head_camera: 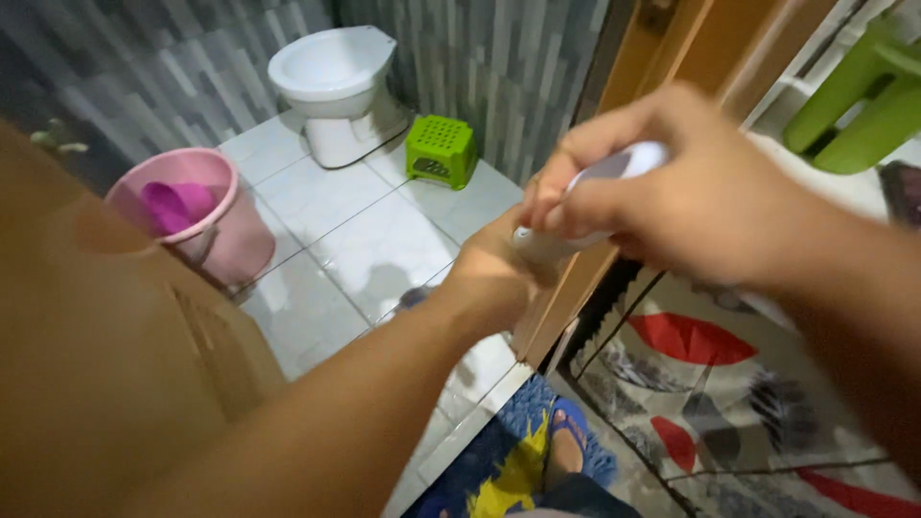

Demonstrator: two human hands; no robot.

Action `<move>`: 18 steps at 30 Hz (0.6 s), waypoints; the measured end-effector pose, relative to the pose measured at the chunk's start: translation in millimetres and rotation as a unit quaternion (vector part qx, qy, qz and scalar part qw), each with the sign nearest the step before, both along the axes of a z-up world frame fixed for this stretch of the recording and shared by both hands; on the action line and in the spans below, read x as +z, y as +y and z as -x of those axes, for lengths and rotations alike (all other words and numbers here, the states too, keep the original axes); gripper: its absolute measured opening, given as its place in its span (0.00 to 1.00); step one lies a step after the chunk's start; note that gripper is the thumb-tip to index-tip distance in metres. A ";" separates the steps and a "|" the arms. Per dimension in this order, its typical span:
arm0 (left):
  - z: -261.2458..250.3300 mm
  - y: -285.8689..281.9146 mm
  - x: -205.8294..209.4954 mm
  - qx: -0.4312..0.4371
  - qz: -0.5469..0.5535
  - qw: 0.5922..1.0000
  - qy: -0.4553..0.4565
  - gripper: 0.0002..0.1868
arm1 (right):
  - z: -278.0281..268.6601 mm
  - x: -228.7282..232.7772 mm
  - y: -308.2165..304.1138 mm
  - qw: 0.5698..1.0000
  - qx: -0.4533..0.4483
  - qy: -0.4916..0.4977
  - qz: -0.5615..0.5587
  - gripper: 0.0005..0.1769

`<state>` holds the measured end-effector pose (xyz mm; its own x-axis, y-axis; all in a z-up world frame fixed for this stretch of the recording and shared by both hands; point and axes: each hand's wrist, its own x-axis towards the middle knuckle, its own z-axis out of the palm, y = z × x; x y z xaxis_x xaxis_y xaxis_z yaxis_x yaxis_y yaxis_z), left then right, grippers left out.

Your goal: Assembling and adjusting the handle of a cleaning tool in a bathroom.

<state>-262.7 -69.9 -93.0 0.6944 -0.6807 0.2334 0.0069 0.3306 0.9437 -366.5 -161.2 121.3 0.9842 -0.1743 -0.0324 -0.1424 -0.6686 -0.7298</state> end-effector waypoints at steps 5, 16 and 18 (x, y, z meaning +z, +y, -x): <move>-37.0 10.8 -14.4 -0.137 -0.068 0.988 0.025 0.30 | -9.5 -43.8 9.2 0.999 0.016 0.023 0.014 0.07; -0.8 75.9 17.7 0.164 -0.426 0.884 -0.100 0.52 | -108.8 -147.8 -52.3 0.998 0.009 -0.019 -0.064 0.09; 9.2 87.1 32.9 0.146 -0.461 0.871 -0.085 0.49 | -119.9 -162.2 -55.9 0.993 0.003 0.013 -0.116 0.10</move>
